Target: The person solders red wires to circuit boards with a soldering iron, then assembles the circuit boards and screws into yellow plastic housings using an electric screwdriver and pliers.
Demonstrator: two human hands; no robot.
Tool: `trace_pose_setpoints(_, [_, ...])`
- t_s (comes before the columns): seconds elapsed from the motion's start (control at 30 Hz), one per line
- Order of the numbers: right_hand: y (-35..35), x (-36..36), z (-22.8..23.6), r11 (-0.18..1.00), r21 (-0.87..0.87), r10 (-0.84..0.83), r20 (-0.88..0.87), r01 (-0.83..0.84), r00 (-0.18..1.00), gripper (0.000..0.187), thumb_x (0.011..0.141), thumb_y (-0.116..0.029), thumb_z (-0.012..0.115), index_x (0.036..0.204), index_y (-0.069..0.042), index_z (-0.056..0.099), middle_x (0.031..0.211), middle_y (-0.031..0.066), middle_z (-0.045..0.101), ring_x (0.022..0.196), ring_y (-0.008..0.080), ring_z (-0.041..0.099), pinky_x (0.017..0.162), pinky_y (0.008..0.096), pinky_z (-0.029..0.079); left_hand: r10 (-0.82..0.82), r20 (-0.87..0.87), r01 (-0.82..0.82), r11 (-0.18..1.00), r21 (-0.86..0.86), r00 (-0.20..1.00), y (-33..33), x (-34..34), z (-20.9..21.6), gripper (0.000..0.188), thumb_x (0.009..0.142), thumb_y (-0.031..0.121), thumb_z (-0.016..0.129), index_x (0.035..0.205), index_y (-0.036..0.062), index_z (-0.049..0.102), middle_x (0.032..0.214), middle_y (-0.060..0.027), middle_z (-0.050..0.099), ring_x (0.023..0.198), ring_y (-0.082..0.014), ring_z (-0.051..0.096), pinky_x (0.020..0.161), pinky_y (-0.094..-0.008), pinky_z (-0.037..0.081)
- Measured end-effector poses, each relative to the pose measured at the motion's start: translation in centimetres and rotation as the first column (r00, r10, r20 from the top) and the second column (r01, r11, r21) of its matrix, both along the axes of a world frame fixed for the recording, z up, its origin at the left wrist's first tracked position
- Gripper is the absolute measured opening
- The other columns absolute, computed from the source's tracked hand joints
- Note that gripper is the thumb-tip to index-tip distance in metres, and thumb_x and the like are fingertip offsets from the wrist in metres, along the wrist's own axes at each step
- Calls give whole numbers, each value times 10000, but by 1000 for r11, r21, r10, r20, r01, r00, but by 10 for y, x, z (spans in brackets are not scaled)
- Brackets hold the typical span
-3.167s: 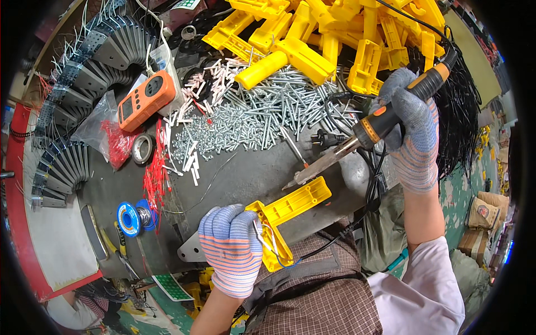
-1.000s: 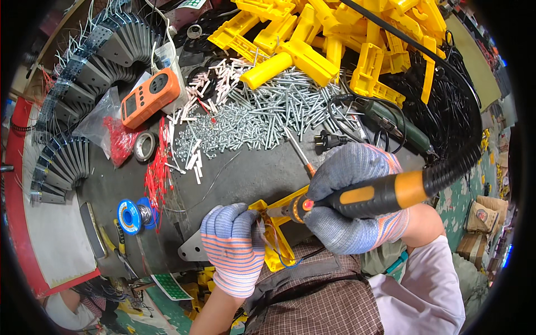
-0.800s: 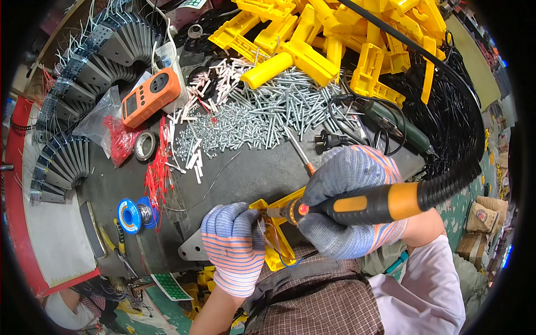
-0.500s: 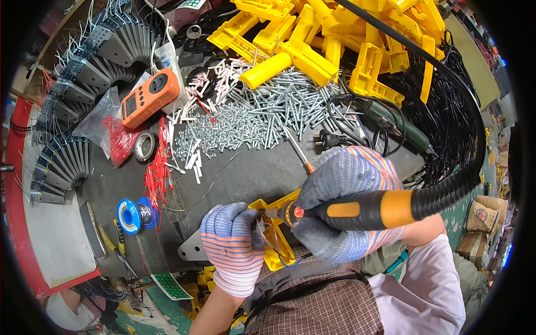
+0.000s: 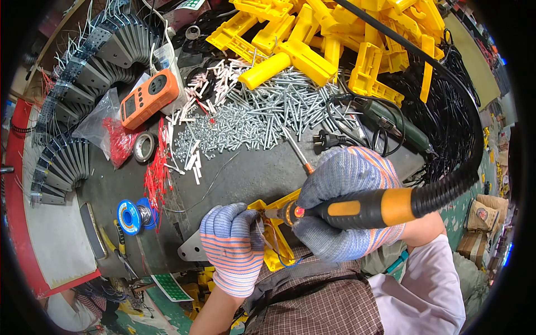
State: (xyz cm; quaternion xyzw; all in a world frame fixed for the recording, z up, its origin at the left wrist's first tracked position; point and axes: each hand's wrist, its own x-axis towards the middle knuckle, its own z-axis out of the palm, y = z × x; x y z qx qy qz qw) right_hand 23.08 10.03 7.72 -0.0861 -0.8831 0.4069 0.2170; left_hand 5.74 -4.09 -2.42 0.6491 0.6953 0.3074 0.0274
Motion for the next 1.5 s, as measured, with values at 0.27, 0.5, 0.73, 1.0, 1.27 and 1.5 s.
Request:
trace_pose_setpoints(0.27, [-5, -1, 0, 963, -201, -192, -39, 181, 981, 208, 746, -162, 773, 801, -28, 623, 705, 86, 571, 587, 246, 568, 530, 330, 444, 5, -28, -5, 1000, 2, 1000, -1, 1, -2, 259, 688, 117, 677, 944, 92, 648, 1004, -97, 618, 972, -307, 576, 914, -472, 427])
trace_pose_setpoints(0.5, [2, 13, 1, 908, -255, -381, -175, 331, 908, 192, 717, -186, 735, 761, -43, 614, 719, 81, 614, 606, 182, 593, 548, 298, 468, 19, -90, -15, 999, 41, 996, -1, 0, -3, 248, 702, 103, 685, 947, 108, 647, 1010, -84, 611, 981, -298, 573, 909, -459, 431])
trace_pose_setpoints(0.73, [7, 29, -5, 639, -523, -749, -257, 564, 611, 190, 760, -162, 698, 811, -48, 555, 706, 23, 559, 556, 72, 480, 549, 220, 414, 5, -69, -2, 999, 40, 998, 2, 1, 5, 188, 764, 80, 697, 944, 88, 643, 995, -127, 622, 955, -332, 589, 854, -453, 453])
trace_pose_setpoints(1.0, [13, 43, -12, 544, -545, -834, -264, 638, 485, 275, 803, -243, 692, 834, -32, 519, 659, 46, 543, 418, 33, 397, 470, 170, 369, 3, -105, 2, 999, 54, 994, 2, 1, 2, 169, 773, 94, 696, 930, 102, 633, 994, -119, 620, 958, -323, 585, 860, -449, 452])
trace_pose_setpoints(1.27, [10, 47, -10, 548, -627, -804, -210, 554, 557, 155, 772, -162, 701, 845, -58, 612, 714, 3, 578, 555, 64, 517, 454, 203, 382, 3, -135, 2, 999, 35, 991, -1, -1, 0, 193, 793, 168, 668, 974, 122, 625, 1021, -77, 604, 968, -289, 576, 904, -462, 442])
trace_pose_setpoints(1.5, [12, 45, -10, 562, -626, -793, -224, 540, 566, 147, 770, -164, 699, 838, -66, 614, 708, -3, 576, 544, 56, 505, 448, 199, 367, 5, -104, 0, 999, 54, 995, 2, 2, 4, 172, 770, 91, 695, 930, 103, 634, 986, -119, 625, 951, -322, 590, 858, -447, 455])
